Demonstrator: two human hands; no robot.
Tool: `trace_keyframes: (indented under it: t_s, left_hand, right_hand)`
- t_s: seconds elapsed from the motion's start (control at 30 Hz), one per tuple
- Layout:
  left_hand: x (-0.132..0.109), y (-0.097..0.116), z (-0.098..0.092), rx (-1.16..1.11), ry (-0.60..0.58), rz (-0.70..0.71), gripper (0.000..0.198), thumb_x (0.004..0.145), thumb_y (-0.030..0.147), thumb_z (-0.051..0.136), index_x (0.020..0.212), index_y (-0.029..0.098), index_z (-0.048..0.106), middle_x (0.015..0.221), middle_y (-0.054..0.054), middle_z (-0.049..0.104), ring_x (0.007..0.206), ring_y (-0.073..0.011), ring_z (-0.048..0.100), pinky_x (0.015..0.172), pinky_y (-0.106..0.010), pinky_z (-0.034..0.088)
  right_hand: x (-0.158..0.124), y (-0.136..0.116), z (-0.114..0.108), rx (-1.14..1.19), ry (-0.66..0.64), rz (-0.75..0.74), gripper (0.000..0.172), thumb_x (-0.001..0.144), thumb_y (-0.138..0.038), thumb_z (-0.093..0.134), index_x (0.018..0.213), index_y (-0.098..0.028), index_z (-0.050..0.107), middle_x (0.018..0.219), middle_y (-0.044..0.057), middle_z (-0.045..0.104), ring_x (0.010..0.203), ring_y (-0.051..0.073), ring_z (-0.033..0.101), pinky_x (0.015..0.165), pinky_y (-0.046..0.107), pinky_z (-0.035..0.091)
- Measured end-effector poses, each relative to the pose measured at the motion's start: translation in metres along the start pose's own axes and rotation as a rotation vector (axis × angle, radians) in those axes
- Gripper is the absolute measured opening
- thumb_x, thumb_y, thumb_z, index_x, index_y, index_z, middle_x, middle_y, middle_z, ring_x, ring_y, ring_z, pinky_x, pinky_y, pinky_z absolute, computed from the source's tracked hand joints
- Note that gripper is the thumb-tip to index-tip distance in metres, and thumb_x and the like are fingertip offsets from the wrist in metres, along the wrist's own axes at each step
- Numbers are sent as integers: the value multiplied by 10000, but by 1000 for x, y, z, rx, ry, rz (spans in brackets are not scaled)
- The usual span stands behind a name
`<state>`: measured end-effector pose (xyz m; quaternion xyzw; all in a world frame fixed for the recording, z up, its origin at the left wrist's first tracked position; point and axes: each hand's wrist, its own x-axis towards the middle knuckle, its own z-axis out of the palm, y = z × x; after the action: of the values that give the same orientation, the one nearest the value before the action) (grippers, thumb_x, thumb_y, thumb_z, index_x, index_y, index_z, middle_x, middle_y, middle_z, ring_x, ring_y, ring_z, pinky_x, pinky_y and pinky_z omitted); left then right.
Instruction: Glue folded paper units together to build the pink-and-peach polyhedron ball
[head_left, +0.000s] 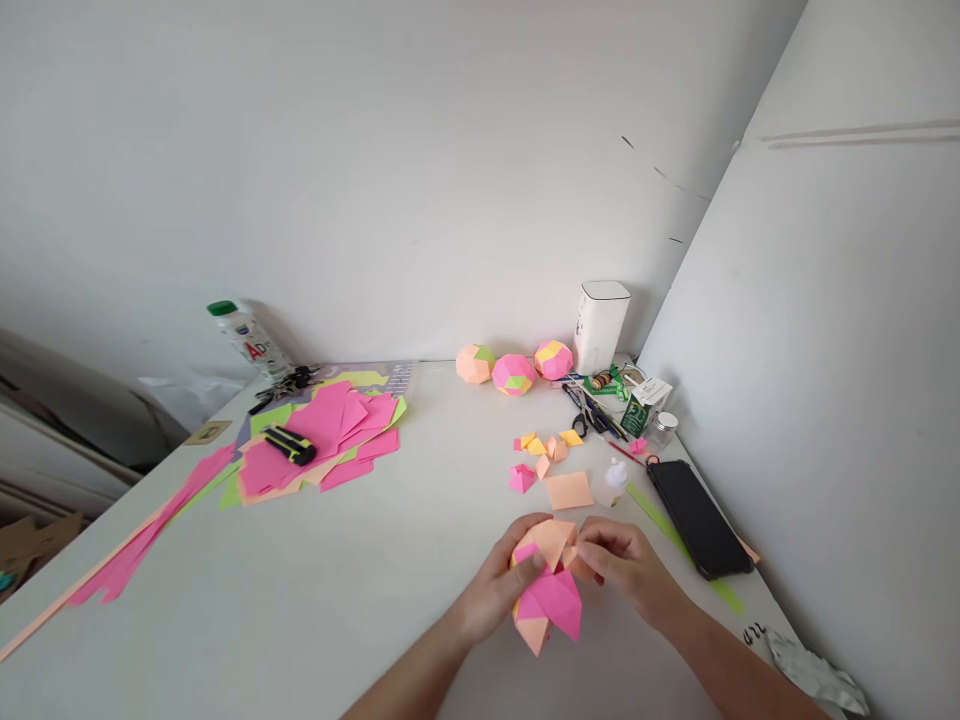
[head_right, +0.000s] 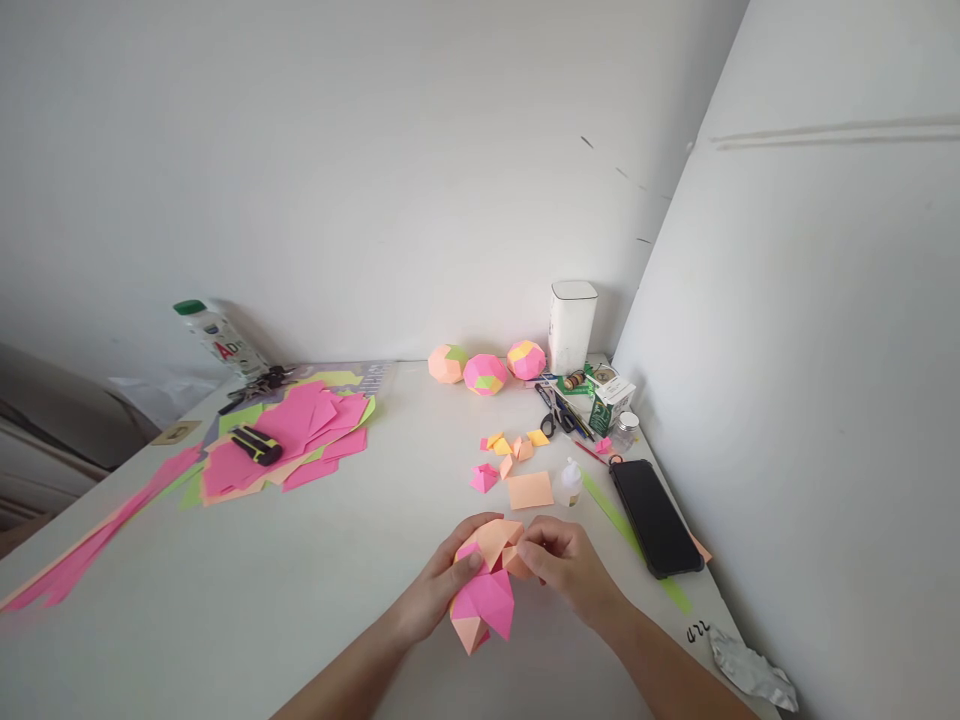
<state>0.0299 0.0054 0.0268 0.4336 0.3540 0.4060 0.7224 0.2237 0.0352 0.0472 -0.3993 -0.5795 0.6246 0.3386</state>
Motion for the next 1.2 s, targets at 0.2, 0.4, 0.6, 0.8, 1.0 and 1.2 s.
trace_keyframes:
  t_s: [0.2, 0.4, 0.6, 0.8, 1.0, 1.2]
  left_hand:
    - [1, 2, 1, 39, 16, 10, 458, 833, 448, 573, 1221, 231, 464, 1033, -49, 604, 834, -163, 564, 726, -274, 429]
    - [2, 0, 1, 15, 18, 7, 463, 834, 451, 570, 1225, 231, 460, 1061, -58, 603, 827, -163, 568, 719, -278, 430]
    - [1, -3, -1, -68, 9, -17, 449, 830, 431, 581, 1211, 215, 484, 1084, -71, 603, 822, -168, 567, 715, -283, 421]
    - [3, -1, 3, -213, -34, -8, 411, 832, 436, 572, 1130, 155, 539, 1004, -96, 622, 819, -183, 584, 720, -301, 437]
    - [5, -3, 5, -299, -75, -69, 408, 830, 463, 556, 1094, 153, 570, 994, -103, 629, 806, -194, 607, 714, -324, 471]
    - [5, -5, 4, -308, -91, -95, 424, 814, 469, 578, 1076, 136, 575, 924, -92, 631, 789, -187, 597, 702, -309, 469]
  right_hand:
    - [-2, 0, 2, -50, -4, -57, 257, 801, -268, 563, 564, -186, 504, 593, -16, 464, 574, 131, 399, 549, 274, 313]
    - [-1, 2, 2, -77, -13, -114, 267, 812, -281, 564, 567, -185, 517, 600, -14, 450, 590, 136, 404, 558, 272, 326]
    - [-3, -2, 4, -196, 19, -208, 239, 820, -287, 561, 616, -181, 627, 611, 0, 482, 589, 140, 436, 551, 268, 369]
    - [-5, -3, 7, -357, 57, -488, 212, 855, -224, 520, 742, -186, 695, 608, 18, 524, 552, 143, 475, 515, 274, 409]
    - [-4, 4, 6, -748, 105, -1005, 283, 795, -67, 543, 1032, -182, 645, 634, 26, 564, 553, 146, 439, 504, 274, 387]
    - [-6, 2, 3, -912, 144, -1088, 364, 829, -107, 519, 1180, -193, 562, 650, 12, 535, 550, 140, 424, 497, 263, 378]
